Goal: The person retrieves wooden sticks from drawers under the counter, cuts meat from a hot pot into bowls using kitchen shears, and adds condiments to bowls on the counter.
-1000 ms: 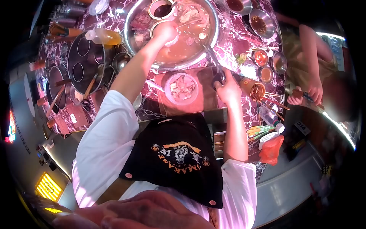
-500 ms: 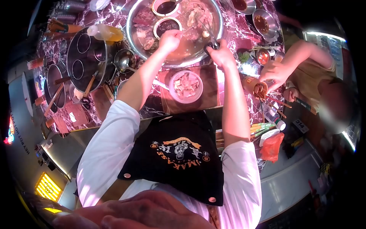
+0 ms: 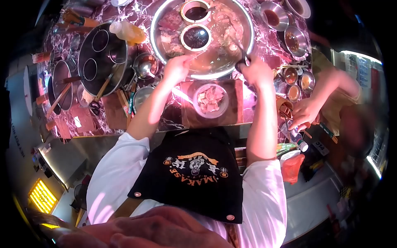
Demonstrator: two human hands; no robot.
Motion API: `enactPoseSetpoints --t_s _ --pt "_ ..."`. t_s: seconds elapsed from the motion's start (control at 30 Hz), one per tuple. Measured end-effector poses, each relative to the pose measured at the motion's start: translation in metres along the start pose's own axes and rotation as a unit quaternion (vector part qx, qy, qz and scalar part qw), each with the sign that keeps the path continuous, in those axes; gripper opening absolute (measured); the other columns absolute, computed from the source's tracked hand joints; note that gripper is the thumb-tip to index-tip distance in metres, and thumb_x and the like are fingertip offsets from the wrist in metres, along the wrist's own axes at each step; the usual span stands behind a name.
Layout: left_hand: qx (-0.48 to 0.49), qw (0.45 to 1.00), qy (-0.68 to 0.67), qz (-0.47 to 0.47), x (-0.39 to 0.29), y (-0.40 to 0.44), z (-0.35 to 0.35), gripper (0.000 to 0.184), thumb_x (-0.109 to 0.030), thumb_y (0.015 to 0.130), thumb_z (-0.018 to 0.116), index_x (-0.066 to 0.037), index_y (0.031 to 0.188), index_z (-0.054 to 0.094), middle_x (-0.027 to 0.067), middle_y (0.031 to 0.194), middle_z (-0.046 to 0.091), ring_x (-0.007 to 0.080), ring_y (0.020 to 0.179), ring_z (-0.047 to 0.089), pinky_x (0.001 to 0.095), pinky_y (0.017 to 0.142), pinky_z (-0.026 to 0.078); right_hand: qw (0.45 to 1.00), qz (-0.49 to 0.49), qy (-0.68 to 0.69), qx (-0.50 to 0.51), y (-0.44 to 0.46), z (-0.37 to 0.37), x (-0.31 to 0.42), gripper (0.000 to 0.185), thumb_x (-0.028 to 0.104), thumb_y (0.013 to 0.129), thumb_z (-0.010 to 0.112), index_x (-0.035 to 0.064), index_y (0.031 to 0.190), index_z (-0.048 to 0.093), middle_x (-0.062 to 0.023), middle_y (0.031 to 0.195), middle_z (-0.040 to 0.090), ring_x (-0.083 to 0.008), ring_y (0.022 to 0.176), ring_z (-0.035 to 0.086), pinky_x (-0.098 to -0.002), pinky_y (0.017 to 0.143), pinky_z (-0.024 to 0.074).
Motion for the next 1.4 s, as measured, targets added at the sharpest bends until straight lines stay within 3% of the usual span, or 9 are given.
enactPoseSetpoints --t_s 0.07,0.13,0.33,0.7,0.73,0.77,0.87,1.1,1.4 --pt "-0.058 0.997 -0.041 0.016 0.016 -0.012 -0.015 0.021 -0.019 0.087 0.057 -0.012 0.102 0.071 0.0173 0.091 0.068 0.0372 0.087 0.065 0.0454 0.077 0.052 0.998 -0.044 -0.029 -0.016 0.024 -0.008 0.027 0.053 0.043 0.079 0.063 0.0086 0.120 0.063 -0.0198 0.112 0.066 -0.0344 0.106 0.063 -0.0428 0.092 0.0491" --pt "-0.065 0.997 -0.046 -0.006 0.023 -0.026 -0.027 0.021 -0.020 0.088 0.057 -0.012 0.102 0.071 0.0174 0.091 0.068 0.0369 0.087 0.066 0.0447 0.077 0.052 0.990 -0.028 -0.106 0.086 0.073 0.007 0.047 0.051 0.040 0.081 0.060 0.0066 0.119 0.065 -0.0181 0.116 0.066 -0.0336 0.108 0.063 -0.0404 0.093 0.0493" --pt "-0.066 0.992 -0.088 -0.059 0.052 -0.068 -0.041 0.022 -0.020 0.090 0.058 -0.009 0.105 0.070 0.0185 0.091 0.069 0.0348 0.085 0.067 0.0401 0.076 0.053 0.991 -0.054 -0.119 0.015 0.164 0.064 0.058 0.045 0.039 0.078 0.063 0.0107 0.112 0.068 -0.0174 0.108 0.068 -0.0329 0.101 0.065 -0.0392 0.089 0.0502" --pt "-0.066 0.982 -0.128 -0.125 0.069 -0.095 -0.047 0.025 -0.017 0.091 0.057 -0.009 0.111 0.069 0.0180 0.100 0.069 0.0318 0.089 0.068 0.0357 0.079 0.051 0.929 -0.042 0.350 -0.115 0.135 0.068 0.029 0.035 0.019 0.082 0.069 0.0066 0.114 0.067 -0.0156 0.108 0.070 -0.0268 0.102 0.066 -0.0342 0.091 0.0473" --pt "-0.076 0.983 -0.128 -0.110 0.064 -0.091 -0.049 0.025 -0.017 0.091 0.057 -0.009 0.111 0.069 0.0180 0.099 0.069 0.0313 0.089 0.068 0.0354 0.079 0.051 0.920 -0.075 0.339 -0.183 0.132 0.071 0.023 0.033 0.015 0.085 0.067 0.0060 0.116 0.066 -0.0135 0.094 0.071 -0.0229 0.084 0.068 -0.0330 0.074 0.0511" --pt "-0.075 0.983 -0.129 -0.110 0.061 -0.086 -0.048 0.025 -0.017 0.091 0.057 -0.009 0.111 0.069 0.0180 0.099 0.069 0.0313 0.089 0.068 0.0354 0.079 0.051 0.920 -0.074 0.338 -0.183 0.132 0.079 0.017 0.033 0.015 0.085 0.067 0.0060 0.116 0.066 -0.0135 0.094 0.071 -0.0229 0.084 0.068 -0.0330 0.074 0.0511" --pt "-0.107 0.985 -0.125 -0.057 0.047 -0.075 -0.052 0.024 -0.017 0.091 0.058 -0.008 0.110 0.069 0.0183 0.098 0.069 0.0298 0.087 0.069 0.0344 0.077 0.052 0.788 0.037 0.610 -0.072 0.122 0.113 0.001 0.026 0.011 0.097 0.052 0.0046 0.120 0.062 -0.0049 0.080 0.066 -0.0083 0.052 0.049 -0.0218 0.045 0.0346" --pt "-0.077 0.982 -0.161 -0.061 0.048 -0.060 -0.040 0.023 -0.016 0.091 0.059 -0.008 0.110 0.069 0.0181 0.093 0.070 0.0288 0.084 0.070 0.0335 0.073 0.052 0.678 0.038 0.734 -0.018 0.098 0.109 -0.006 0.023 0.010 0.097 0.047 0.0064 0.114 0.062 -0.0036 0.073 0.060 -0.0102 0.052 0.050 -0.0223 0.046 0.0403" --pt "-0.080 0.994 -0.064 -0.031 0.015 0.018 -0.084 0.024 -0.023 0.092 0.056 -0.013 0.109 0.070 0.0157 0.092 0.069 0.0325 0.087 0.067 0.0367 0.077 0.053 0.775 0.058 0.626 0.065 0.101 0.094 0.028 0.017 0.020 0.095 0.052 0.0090 0.106 0.059 -0.0026 0.066 0.051 -0.0112 0.045 0.044 -0.0279 0.039 0.0355"
Point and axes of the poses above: each hand's wrist, its own y-axis towards the middle knuckle, its own z-axis out of the palm, x = y × z, the point moved 9 cm from there along y, towards the middle knuckle
